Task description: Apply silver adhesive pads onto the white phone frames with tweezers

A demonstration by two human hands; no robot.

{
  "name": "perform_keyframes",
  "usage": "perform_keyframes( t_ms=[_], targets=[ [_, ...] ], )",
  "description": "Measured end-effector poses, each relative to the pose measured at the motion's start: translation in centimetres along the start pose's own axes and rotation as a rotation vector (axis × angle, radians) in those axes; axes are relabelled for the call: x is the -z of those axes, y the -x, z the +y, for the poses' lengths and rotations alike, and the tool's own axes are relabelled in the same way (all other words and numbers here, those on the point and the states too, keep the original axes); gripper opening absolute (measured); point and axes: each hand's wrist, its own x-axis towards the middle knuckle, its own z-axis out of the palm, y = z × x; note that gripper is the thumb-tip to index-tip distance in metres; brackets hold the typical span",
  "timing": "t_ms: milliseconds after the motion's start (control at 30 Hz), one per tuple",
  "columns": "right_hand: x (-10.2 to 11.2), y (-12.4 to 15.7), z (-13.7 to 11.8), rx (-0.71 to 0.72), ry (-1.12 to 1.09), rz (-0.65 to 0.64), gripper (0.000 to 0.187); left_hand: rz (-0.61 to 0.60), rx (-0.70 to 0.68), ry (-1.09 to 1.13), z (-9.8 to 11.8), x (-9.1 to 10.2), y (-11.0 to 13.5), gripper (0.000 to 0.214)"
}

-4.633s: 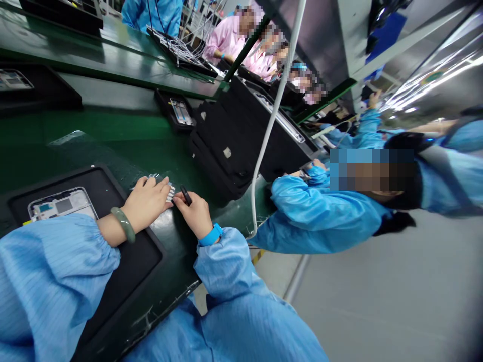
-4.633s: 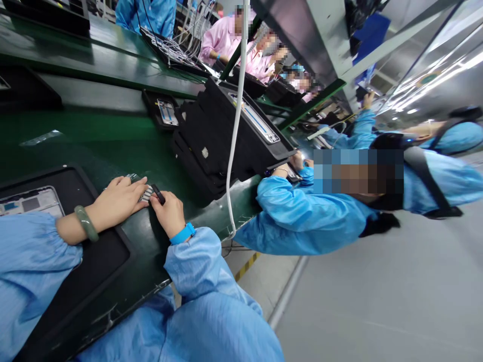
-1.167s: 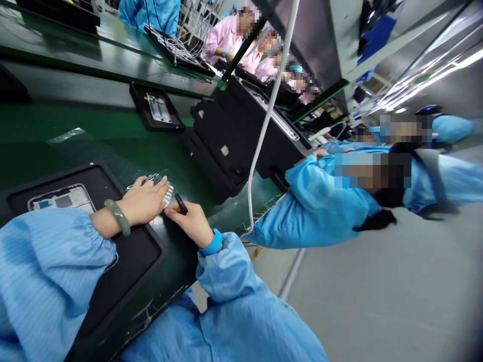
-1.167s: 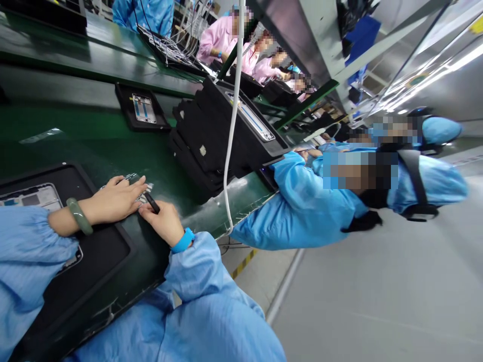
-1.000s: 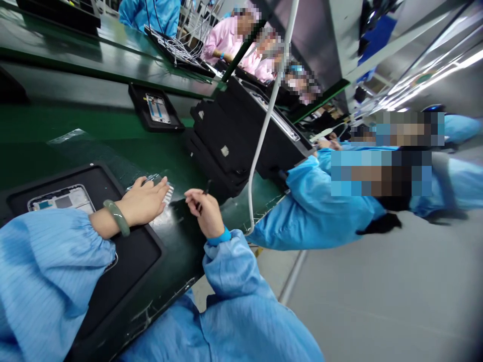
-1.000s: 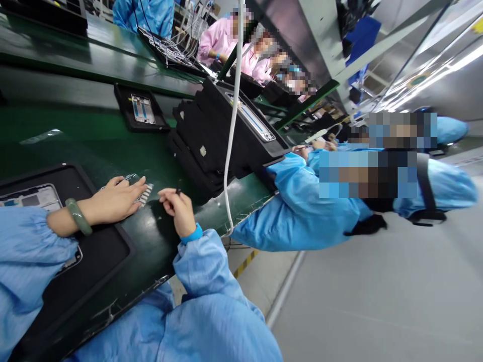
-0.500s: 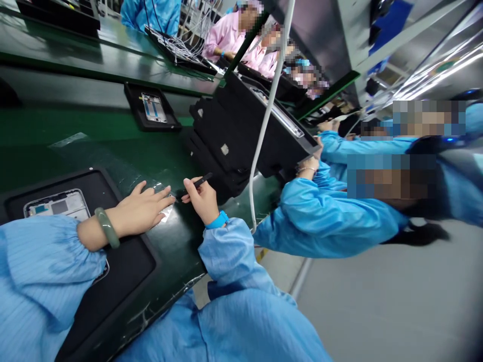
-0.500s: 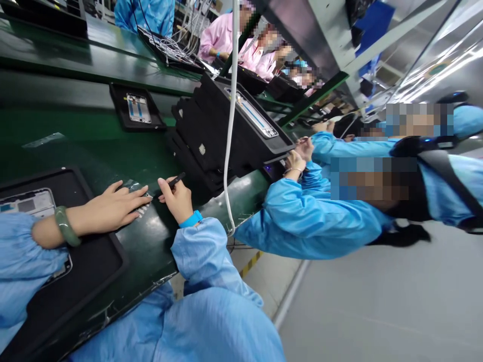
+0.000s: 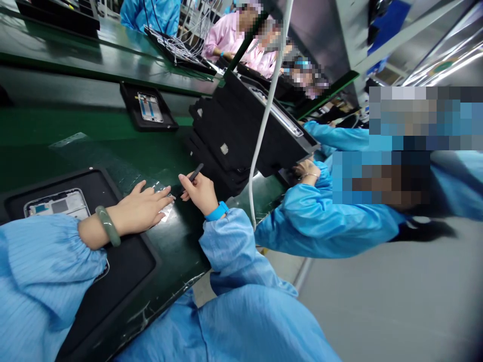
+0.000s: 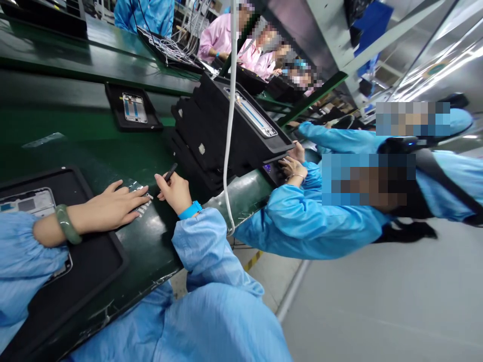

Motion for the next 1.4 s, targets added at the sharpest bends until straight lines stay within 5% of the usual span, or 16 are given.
perform_keyframes(
  t_ms=[233,433,633,833,967,1133,1400],
  targets=[
    [-0.3,-1.7,-0.2,-0.169,-0.201,-0.043,0.024,0.028,-0.028,0.064,-0.1,-0.4,0.0,0.046],
    [-0.4,-0.9,-1.4,-0.145,-0.383,0.039,0.033,0.175,0.025,0.236,-0.5,0.3,0.6,0.040],
    [-2.3,1.4,-4.7,-0.067,-0.722,0.003,0.039,0.332,0.281,0.530,-0.6,2.7,4.0,0.055],
    [-5.8,4.3,-7.0,0.025,-0.784,-0.188,0.036,0.513,0.615,1.157,1.4,2.8,8.5,0.051],
    [-6.6,5.6,-7.8,0.128,-0.721,-0.222,0.032,0.510,0.710,1.071,1.6,2.5,10.7,0.045],
    [-7.3,5.8,-8.3,0.213,-0.660,-0.343,0.029,0.496,0.665,0.981,1.6,2.0,12.6,0.037],
    [-8.0,5.9,-8.7,0.411,-0.414,-0.506,0.022,0.341,0.699,0.843,0.6,0.7,13.8,0.037]
  ],
)
